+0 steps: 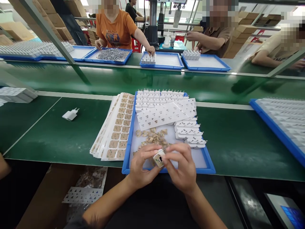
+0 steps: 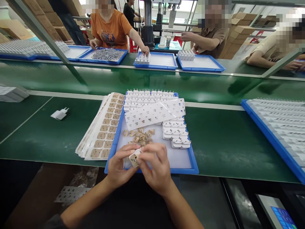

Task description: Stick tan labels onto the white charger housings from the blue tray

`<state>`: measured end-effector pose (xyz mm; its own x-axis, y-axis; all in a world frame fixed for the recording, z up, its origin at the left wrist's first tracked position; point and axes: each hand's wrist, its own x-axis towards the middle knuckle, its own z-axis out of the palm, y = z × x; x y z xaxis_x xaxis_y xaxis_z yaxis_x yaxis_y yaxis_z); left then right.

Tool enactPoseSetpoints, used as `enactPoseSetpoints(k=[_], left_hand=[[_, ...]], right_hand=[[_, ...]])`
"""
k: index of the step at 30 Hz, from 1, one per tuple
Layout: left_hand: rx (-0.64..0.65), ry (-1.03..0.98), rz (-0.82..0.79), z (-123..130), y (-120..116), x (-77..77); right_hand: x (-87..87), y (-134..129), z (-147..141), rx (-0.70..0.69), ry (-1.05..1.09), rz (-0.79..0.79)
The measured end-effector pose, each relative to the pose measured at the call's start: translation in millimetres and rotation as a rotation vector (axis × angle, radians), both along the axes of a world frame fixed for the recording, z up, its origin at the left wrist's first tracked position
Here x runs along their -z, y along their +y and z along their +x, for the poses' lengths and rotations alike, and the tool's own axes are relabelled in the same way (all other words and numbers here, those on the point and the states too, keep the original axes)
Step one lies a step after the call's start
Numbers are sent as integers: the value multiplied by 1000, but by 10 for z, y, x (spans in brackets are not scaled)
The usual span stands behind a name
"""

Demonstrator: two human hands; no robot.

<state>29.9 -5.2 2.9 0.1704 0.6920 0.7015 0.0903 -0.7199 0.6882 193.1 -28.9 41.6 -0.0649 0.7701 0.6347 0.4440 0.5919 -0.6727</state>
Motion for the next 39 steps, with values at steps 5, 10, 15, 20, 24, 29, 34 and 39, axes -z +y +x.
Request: enactPoseSetpoints(k=[5,10,15,20,24,29,34,39], left_hand=[[-81,37,-259,-118,41,49],[-291,162,-340,-545,228,49],[-673,444,-381,-1461,787,87],[-950,476,-418,-2373,1348,98],[-1065,434,-368,-2672,1525,55],[-1152,420,-408,-2992,1637,181],[-1211,421,-480,-3185,1694,370],[-1076,478,-322,-2891,1687,304]], right_hand=[[128,-32,122,-93,121,6],[449,199,323,117,-184,-214],[797,396,473,195,-427,-123],[880,448,505,258,-430,-32],[795,432,423,261,-418,-57],[564,420,377,274,-397,-87],[133,840,540,238,-522,12],[-127,1614,688,278,-803,-75]])
